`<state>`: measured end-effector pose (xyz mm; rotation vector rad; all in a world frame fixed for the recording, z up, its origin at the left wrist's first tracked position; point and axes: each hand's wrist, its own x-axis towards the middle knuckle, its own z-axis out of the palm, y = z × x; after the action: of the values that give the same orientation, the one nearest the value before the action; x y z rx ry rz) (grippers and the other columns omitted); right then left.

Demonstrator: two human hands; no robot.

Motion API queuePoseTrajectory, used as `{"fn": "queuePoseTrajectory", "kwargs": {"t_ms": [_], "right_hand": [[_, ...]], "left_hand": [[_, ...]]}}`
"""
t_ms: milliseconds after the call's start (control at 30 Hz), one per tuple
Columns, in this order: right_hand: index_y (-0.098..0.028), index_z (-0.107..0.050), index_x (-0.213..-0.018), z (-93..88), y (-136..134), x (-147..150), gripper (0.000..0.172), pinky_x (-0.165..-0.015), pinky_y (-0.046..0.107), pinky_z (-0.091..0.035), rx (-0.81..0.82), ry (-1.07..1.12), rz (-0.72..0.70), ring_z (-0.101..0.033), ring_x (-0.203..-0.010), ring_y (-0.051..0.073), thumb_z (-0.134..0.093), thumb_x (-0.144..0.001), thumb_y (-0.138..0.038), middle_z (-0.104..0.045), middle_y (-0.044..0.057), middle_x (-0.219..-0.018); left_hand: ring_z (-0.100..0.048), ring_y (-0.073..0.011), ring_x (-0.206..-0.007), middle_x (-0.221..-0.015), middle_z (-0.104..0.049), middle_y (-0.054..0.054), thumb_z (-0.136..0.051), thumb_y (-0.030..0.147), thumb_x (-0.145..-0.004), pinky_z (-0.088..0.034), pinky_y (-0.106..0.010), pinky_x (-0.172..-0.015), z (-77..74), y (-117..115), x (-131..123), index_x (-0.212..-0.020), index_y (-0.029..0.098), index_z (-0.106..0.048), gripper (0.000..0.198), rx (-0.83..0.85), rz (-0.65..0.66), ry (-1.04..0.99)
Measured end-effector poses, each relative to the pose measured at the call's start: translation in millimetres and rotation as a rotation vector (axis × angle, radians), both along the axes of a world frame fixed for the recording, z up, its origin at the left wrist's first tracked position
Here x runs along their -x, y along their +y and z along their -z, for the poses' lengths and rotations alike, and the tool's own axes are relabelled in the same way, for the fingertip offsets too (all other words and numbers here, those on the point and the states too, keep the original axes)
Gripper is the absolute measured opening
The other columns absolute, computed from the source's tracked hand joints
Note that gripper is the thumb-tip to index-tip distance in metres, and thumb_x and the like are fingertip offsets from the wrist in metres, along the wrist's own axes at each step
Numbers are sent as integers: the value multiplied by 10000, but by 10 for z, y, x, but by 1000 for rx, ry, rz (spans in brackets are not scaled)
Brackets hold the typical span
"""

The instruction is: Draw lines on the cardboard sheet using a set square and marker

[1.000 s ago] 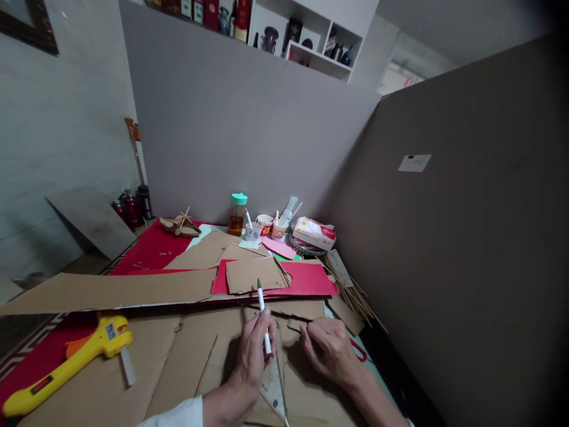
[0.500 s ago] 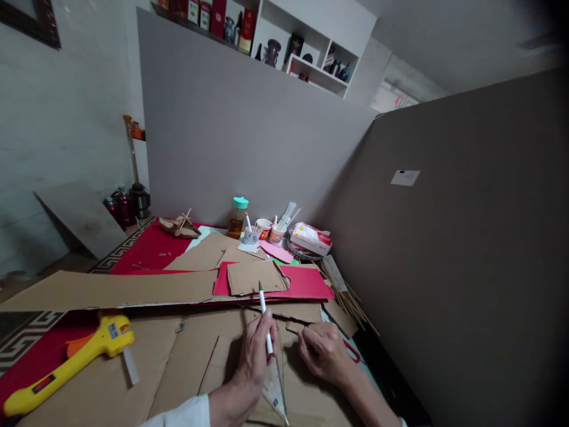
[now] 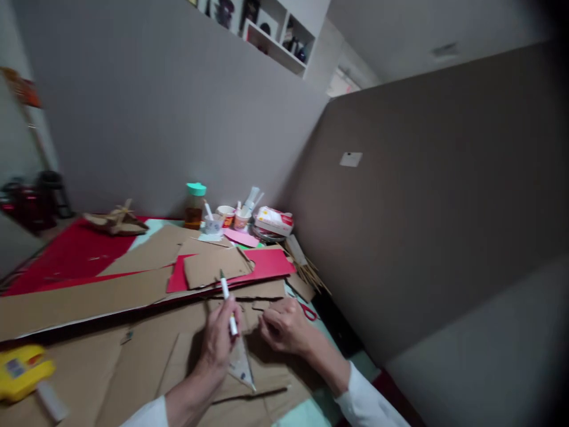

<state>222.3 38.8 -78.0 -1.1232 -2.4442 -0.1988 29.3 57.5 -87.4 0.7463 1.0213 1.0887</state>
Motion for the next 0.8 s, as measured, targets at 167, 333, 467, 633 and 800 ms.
{"fn": "queuePoseTrajectory", "kwargs": {"t_ms": [167, 333, 467, 633, 800], "right_hand": [[-179, -687, -1005, -30, -99, 71, 244, -697, 284, -592, 120, -7, 114, -652, -736, 117, -650, -1046, -416, -702, 8, -920], [-175, -656, -900, -124, -223, 186, 291, -637, 260, -544, 195, 48, 140, -591, -649, 100, -657, -1036, -432, -646, -28, -798], [-175, -625, -834, -155, -268, 304, 330, -596, 245, -507, 214, 119, 152, -541, -593, 90, -668, -1026, -439, -591, -52, -723], [-173, -616, -814, -161, -274, 420, 345, -559, 228, -483, 240, 264, 170, -509, -551, 79, -662, -1034, -434, -565, -66, -686], [-161, -632, -836, -301, -324, 445, 357, -542, 225, -482, 326, 489, 255, -512, -531, 76, -648, -1044, -452, -557, -73, -673]], "left_hand": [[-279, -46, -407, -565, -380, 104, -598, 527, -1046, -241, -179, -372, -110, 18, 46, -760, 166, -538, 465, 17, 22, -31], [-259, -43, -390, -545, -371, 105, -561, 565, -1052, -196, -179, -355, -180, -7, 55, -727, 176, -502, 511, -5, 31, -65], [-267, -43, -383, -533, -372, 105, -561, 528, -1061, -193, -175, -352, -166, -18, 61, -707, 178, -486, 503, 1, 28, -77], [-279, -44, -381, -524, -363, 109, -564, 567, -1052, -224, -175, -356, -123, -2, 50, -703, 177, -493, 528, 34, 17, -88], [-256, -42, -375, -520, -343, 115, -569, 563, -1051, -204, -176, -352, -150, 9, 21, -717, 175, -505, 516, 58, 6, -78]]}}
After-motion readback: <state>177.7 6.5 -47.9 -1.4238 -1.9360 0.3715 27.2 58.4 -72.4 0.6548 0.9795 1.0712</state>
